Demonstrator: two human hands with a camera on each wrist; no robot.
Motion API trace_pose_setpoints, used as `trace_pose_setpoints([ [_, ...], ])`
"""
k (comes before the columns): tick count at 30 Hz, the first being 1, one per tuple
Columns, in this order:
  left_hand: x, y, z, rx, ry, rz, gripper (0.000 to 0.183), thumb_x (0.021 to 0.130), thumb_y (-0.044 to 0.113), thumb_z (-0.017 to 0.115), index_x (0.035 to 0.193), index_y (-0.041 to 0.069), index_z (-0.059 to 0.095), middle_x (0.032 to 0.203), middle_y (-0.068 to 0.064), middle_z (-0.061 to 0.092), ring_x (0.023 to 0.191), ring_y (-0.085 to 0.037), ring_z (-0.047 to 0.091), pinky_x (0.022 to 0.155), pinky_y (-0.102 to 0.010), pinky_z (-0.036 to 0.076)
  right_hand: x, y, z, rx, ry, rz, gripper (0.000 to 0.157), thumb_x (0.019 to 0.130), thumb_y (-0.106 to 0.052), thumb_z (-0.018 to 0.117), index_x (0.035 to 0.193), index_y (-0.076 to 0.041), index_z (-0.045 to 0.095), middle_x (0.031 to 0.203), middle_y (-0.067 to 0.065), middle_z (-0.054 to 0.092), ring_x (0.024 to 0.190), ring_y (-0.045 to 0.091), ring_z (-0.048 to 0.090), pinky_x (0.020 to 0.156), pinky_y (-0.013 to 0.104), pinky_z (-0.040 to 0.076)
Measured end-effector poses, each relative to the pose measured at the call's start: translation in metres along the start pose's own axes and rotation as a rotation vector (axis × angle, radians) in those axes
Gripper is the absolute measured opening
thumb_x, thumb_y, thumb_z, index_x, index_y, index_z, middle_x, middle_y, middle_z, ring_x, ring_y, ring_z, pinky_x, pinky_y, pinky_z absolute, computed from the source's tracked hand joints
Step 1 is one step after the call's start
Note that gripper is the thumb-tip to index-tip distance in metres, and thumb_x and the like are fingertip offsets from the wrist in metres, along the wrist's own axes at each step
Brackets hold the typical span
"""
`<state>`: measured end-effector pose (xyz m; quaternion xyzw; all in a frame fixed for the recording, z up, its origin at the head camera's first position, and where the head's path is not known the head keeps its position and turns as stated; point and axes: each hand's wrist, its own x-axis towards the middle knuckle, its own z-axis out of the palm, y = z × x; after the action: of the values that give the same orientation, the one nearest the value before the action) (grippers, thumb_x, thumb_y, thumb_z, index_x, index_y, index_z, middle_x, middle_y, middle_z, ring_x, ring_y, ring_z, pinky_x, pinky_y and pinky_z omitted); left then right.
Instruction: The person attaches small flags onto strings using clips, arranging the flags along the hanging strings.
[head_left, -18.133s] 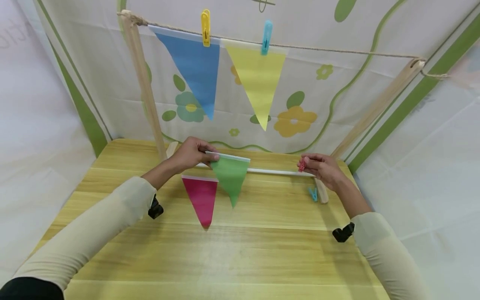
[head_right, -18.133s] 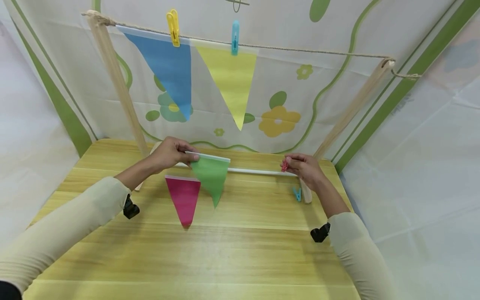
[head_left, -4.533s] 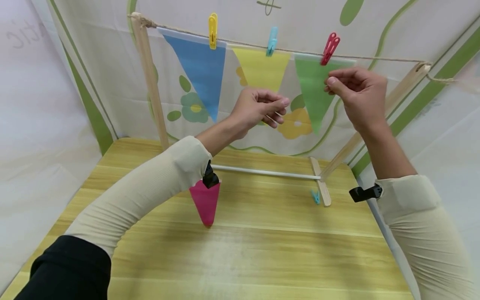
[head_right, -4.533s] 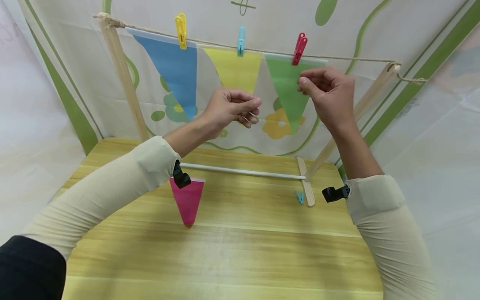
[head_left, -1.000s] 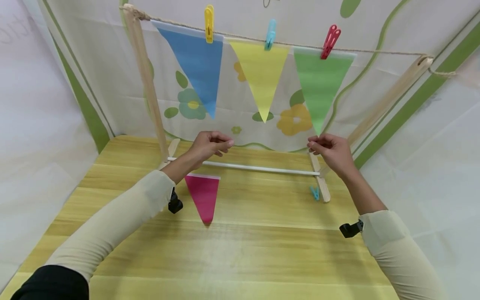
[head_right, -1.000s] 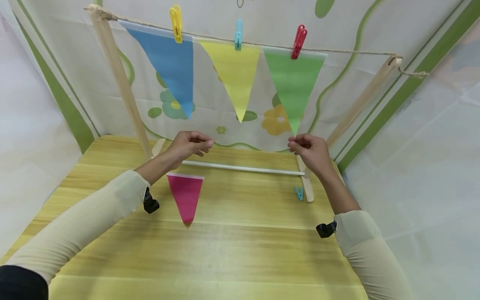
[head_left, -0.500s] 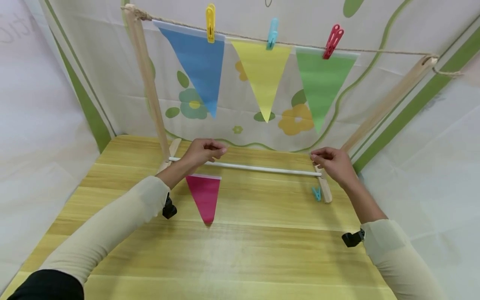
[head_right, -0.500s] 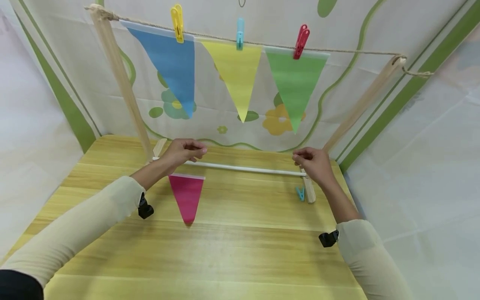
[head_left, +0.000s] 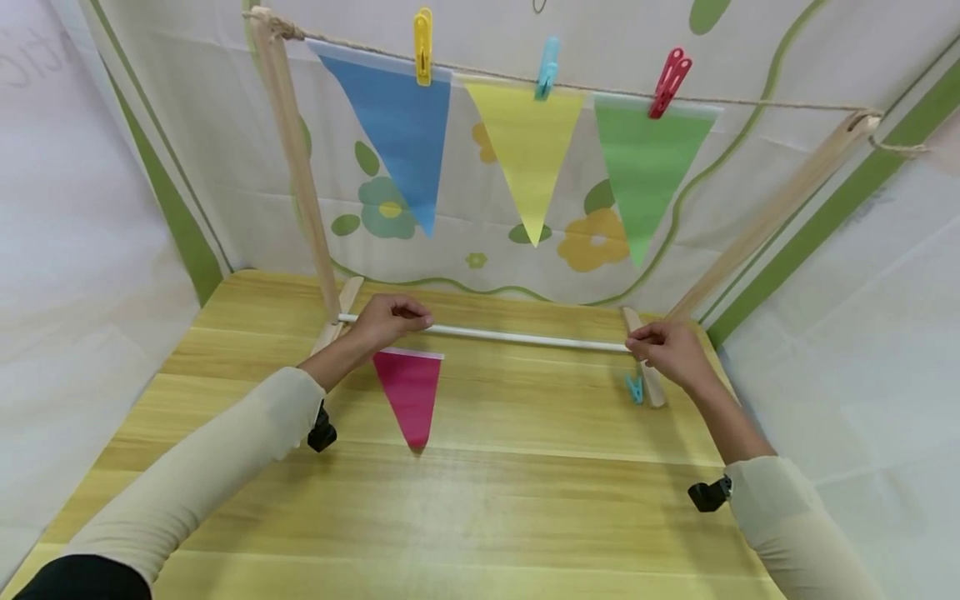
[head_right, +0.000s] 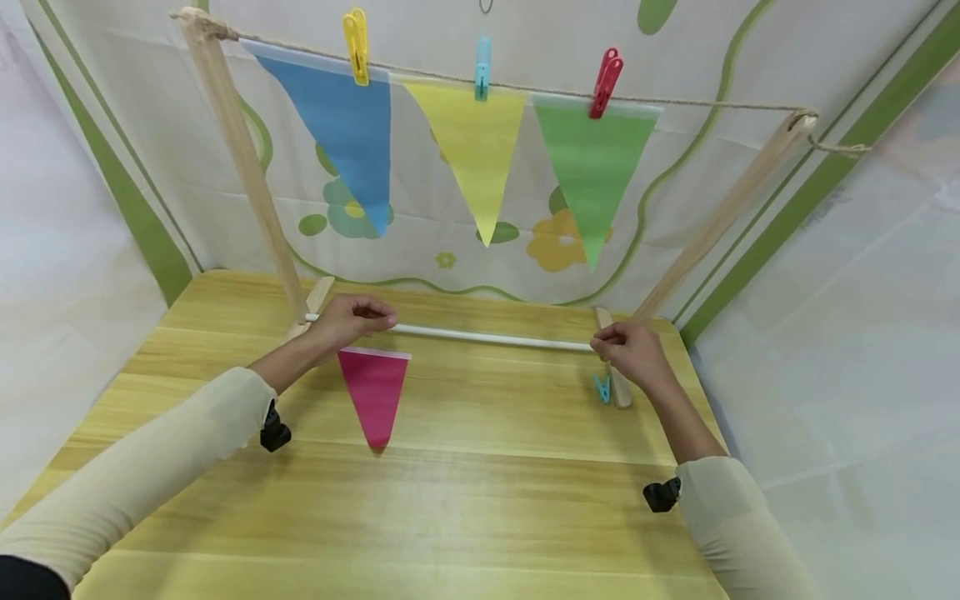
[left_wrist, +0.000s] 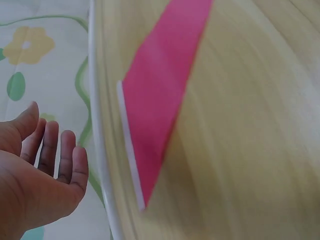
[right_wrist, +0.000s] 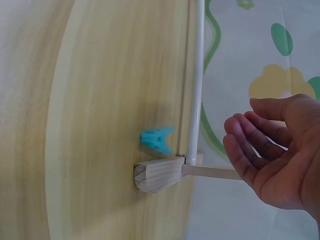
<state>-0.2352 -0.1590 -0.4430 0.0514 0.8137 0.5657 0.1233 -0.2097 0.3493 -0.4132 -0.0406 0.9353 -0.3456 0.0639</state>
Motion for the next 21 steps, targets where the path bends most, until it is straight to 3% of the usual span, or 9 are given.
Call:
trace_pose_setpoints([
  [4,-0.001,-0.008,-0.001,0.056,0.009,-0.001,0.027,0.108,0.026,0.081,0.126,0.005,0.083,0.124,-0.013,0.078,0.115,-0.031,0.071,0.107,-0.05,0.06,-0.001,0.006,0.001,-0.062,-0.045,0.018,0.044,0.115,-0.036,0.069,0.133,0.004,0.075,0.114,0.025,0.082,0.097,0.036,0.079,0.078,0.035,0.067],
  [8,-0.004,-0.015,-0.002,0.065,0.003,-0.011,0.026,0.108,0.024,0.081,0.125,0.004,0.082,0.12,-0.013,0.079,0.114,-0.033,0.072,0.102,-0.048,0.061,-0.002,0.012,0.001,-0.083,-0.067,0.026,0.044,0.115,-0.034,0.069,0.132,0.006,0.074,0.118,0.028,0.081,0.098,0.038,0.08,0.084,0.047,0.071],
  [11,-0.006,-0.019,-0.003,0.077,0.01,-0.028,0.025,0.108,0.023,0.082,0.125,0.004,0.082,0.116,-0.011,0.078,0.109,-0.028,0.071,0.095,-0.043,0.06,-0.003,0.016,0.002,-0.086,-0.075,0.044,0.042,0.114,-0.032,0.07,0.13,0.007,0.074,0.118,0.029,0.081,0.098,0.039,0.081,0.086,0.052,0.072],
  [17,-0.009,-0.028,-0.007,0.144,0.038,-0.044,0.025,0.107,0.021,0.082,0.123,0.003,0.082,0.115,-0.013,0.077,0.104,-0.023,0.069,0.081,-0.028,0.056,-0.006,0.026,0.004,-0.125,-0.109,0.114,0.042,0.111,-0.035,0.074,0.124,0.005,0.075,0.115,0.023,0.08,0.096,0.034,0.078,0.078,0.043,0.068],
  [21,-0.01,-0.034,-0.011,0.173,0.039,-0.041,0.024,0.106,0.017,0.082,0.123,0.0,0.081,0.116,-0.018,0.079,0.104,-0.024,0.071,0.079,-0.024,0.056,-0.008,0.033,0.008,-0.178,-0.12,0.136,0.04,0.109,-0.037,0.077,0.118,0.002,0.077,0.111,0.019,0.079,0.092,0.027,0.074,0.073,0.035,0.061],
])
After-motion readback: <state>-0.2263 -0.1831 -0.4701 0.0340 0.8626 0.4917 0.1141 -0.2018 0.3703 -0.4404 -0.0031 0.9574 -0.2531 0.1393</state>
